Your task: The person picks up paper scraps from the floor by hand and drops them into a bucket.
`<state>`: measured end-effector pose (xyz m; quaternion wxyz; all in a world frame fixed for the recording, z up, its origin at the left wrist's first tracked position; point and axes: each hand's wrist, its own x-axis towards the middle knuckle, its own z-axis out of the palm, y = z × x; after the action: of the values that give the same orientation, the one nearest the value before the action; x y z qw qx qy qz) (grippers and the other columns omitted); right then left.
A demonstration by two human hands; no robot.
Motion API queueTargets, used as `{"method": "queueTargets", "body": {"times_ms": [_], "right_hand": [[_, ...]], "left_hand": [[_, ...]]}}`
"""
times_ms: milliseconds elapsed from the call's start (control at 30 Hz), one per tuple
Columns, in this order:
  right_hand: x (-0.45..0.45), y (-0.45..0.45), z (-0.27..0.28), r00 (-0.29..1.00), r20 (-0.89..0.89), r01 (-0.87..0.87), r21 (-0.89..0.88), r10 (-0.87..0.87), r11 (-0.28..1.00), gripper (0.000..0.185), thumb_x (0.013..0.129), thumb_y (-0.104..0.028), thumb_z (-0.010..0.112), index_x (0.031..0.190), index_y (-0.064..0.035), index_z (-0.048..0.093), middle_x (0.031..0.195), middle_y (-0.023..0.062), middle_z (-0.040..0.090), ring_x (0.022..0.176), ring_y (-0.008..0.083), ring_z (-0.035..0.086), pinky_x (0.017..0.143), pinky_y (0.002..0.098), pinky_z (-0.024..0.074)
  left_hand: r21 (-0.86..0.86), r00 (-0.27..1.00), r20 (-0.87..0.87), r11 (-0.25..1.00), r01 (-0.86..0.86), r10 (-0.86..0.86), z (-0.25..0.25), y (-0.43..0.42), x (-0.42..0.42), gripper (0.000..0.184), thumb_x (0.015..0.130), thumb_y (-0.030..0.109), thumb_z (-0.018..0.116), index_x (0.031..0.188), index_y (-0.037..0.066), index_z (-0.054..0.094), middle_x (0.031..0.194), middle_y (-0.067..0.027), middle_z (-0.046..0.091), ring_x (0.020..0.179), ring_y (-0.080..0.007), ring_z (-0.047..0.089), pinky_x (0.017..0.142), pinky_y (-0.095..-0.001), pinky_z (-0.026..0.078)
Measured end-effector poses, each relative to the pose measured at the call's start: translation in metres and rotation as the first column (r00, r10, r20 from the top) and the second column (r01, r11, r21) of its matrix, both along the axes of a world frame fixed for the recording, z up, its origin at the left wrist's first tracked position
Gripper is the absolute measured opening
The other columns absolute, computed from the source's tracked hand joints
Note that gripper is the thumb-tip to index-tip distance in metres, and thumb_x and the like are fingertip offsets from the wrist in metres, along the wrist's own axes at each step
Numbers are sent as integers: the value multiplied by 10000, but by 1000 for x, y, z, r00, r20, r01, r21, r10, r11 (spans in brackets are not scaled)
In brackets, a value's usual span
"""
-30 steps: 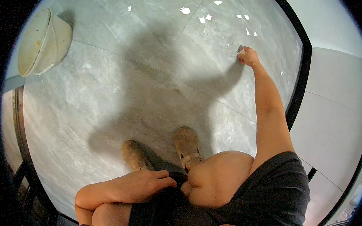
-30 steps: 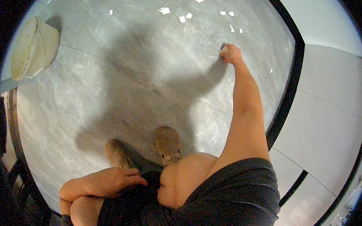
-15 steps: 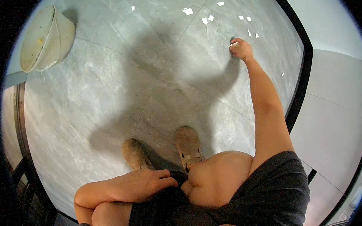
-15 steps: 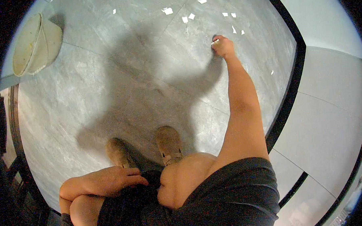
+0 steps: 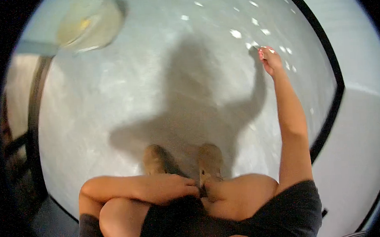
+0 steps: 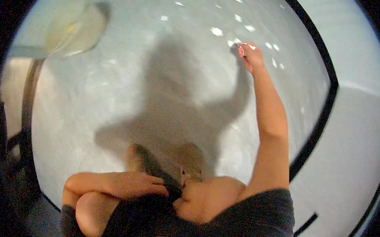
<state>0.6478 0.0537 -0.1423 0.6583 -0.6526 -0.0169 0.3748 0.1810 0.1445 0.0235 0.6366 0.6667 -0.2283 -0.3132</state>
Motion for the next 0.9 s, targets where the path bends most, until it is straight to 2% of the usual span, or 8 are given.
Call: {"method": "queueTargets", "body": {"times_ms": [167,267,400,467,567,667,767,900], "right_hand": [[-106,188,92,929,-53,-342,250,366,906,224,831,-7,514,1031,60,437,914,147,568,776,181,603,675,244,545],[-180,284,145,909,43,-396,395,414,829,243,812,-10,533,1020,77,442,925,146,568,777,191,607,720,274,539],[-244,379,192,685,421,-711,205,595,673,140,831,-93,548,894,31,532,918,94,551,814,151,585,760,220,499],[-265,421,206,589,284,-808,186,756,560,358,848,-251,534,1109,-13,480,984,129,571,901,242,558,712,343,449],[-284,440,210,870,223,-492,337,440,803,206,858,-212,505,928,-21,533,758,51,553,710,176,552,573,316,433],[-242,463,177,787,188,-564,606,588,561,154,866,-195,477,831,-49,513,706,33,492,615,129,476,511,267,395],[-236,412,191,894,276,-448,503,354,739,131,856,-158,470,763,-66,476,649,15,432,545,104,383,450,240,320],[-126,369,149,830,456,-480,291,322,828,108,806,-90,579,774,11,560,765,72,574,670,127,562,636,210,470]], "left_hand": [[-230,989,135,973,-30,63,-32,-29,4,337,745,25,457,1074,-47,454,1075,-239,497,1020,-401,472,863,-414,415],[-302,961,95,928,-220,259,-27,-23,1,208,696,43,513,880,-52,534,833,-253,577,805,-389,549,691,-410,432],[-300,929,215,926,-231,301,-34,-38,1,170,701,60,522,831,-46,548,786,-252,575,767,-395,551,662,-413,430],[-321,915,228,913,-253,333,-38,-41,-5,153,703,65,524,807,-45,547,764,-252,573,744,-400,550,645,-417,428],[-320,907,235,909,-267,349,-36,-35,-15,144,703,67,528,799,-41,537,754,-254,569,725,-398,547,631,-424,423],[-303,899,254,912,-277,357,-32,-32,-15,146,702,70,533,796,-42,529,753,-257,566,713,-395,542,624,-423,420],[-287,922,215,923,-255,322,-29,-24,-20,150,696,63,541,797,-46,521,746,-263,561,706,-396,539,621,-425,420],[-272,926,273,944,-187,262,-32,-26,-16,166,692,48,544,825,-49,524,748,-257,564,729,-398,542,638,-422,430]]}}
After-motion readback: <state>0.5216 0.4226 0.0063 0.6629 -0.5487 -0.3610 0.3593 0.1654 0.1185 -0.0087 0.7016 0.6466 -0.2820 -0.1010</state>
